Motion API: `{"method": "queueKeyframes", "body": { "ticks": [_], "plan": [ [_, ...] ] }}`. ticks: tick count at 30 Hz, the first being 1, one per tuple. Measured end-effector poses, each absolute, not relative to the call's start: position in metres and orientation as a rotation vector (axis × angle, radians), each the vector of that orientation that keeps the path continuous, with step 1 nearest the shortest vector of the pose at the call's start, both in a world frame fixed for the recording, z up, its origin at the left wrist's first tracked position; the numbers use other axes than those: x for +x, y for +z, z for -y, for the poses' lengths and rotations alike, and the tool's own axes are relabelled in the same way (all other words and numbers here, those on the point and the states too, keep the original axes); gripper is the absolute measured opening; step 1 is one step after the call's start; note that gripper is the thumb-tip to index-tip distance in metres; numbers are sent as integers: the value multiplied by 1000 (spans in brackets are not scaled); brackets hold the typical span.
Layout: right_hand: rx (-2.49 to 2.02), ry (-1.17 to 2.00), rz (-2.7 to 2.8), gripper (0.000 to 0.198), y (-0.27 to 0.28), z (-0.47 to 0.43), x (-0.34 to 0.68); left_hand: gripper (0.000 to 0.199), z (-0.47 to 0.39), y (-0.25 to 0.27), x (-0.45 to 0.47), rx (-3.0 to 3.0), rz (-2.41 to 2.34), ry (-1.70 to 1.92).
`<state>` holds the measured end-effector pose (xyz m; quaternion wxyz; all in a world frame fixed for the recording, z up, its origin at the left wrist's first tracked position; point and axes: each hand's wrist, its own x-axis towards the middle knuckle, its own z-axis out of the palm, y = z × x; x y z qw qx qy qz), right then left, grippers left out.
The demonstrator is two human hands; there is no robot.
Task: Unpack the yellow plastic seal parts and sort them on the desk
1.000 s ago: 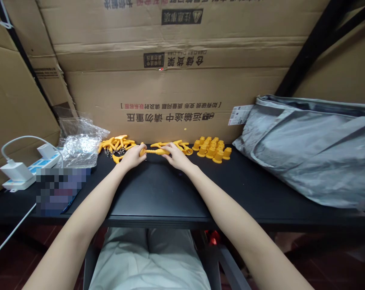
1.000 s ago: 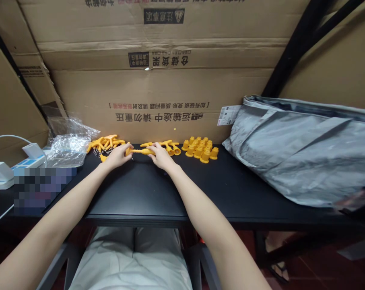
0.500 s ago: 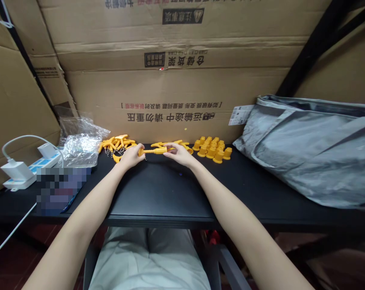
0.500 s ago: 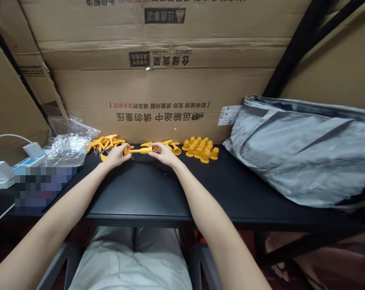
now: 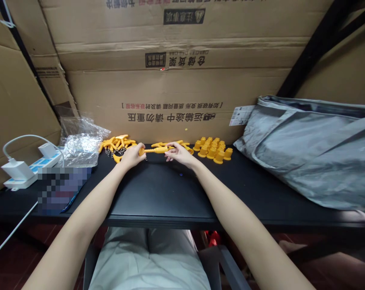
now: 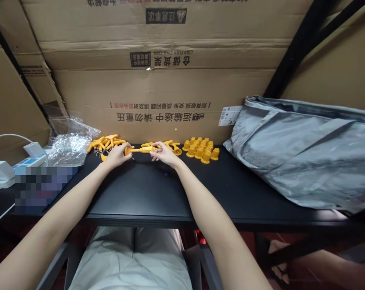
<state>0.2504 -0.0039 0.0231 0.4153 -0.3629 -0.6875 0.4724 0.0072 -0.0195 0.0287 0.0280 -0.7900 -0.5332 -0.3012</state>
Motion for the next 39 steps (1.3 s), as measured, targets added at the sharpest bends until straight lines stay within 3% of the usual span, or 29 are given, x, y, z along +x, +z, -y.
{"method": "queueKeyframes", "body": {
  "ticks": [10, 14, 17, 21, 29, 32, 35, 39],
  "plan": [
    [-1170, 1165, 1640, 48, 25, 10, 238, 22, 20, 28, 9, -2443, 1593, -945],
    [-1130, 1195, 1654, 34, 26, 8, 244, 23, 20, 28, 9, -2440, 1626, -931],
    [-1012, 1192, 1698, 43, 25, 6, 249, 24, 20, 29, 9, -2437, 1631, -926],
    [-1012, 1195, 1705, 31, 23, 5, 248, 23, 21, 28, 10, -2434, 1584, -930],
    [-1193, 1193, 1665, 60, 24, 7, 240, 25, 21, 24, 13, -2443, 1554, -969],
    [-1226, 1184, 1653, 57, 25, 6, 243, 24, 21, 26, 13, -2409, 1598, -952],
    [-1147, 1165, 1678, 34, 25, 4, 247, 22, 21, 28, 12, -2393, 1627, -949],
    [-1016, 1114, 1762, 49, 19, 0, 252, 23, 20, 29, 10, -2407, 1631, -968]
  ]
}}
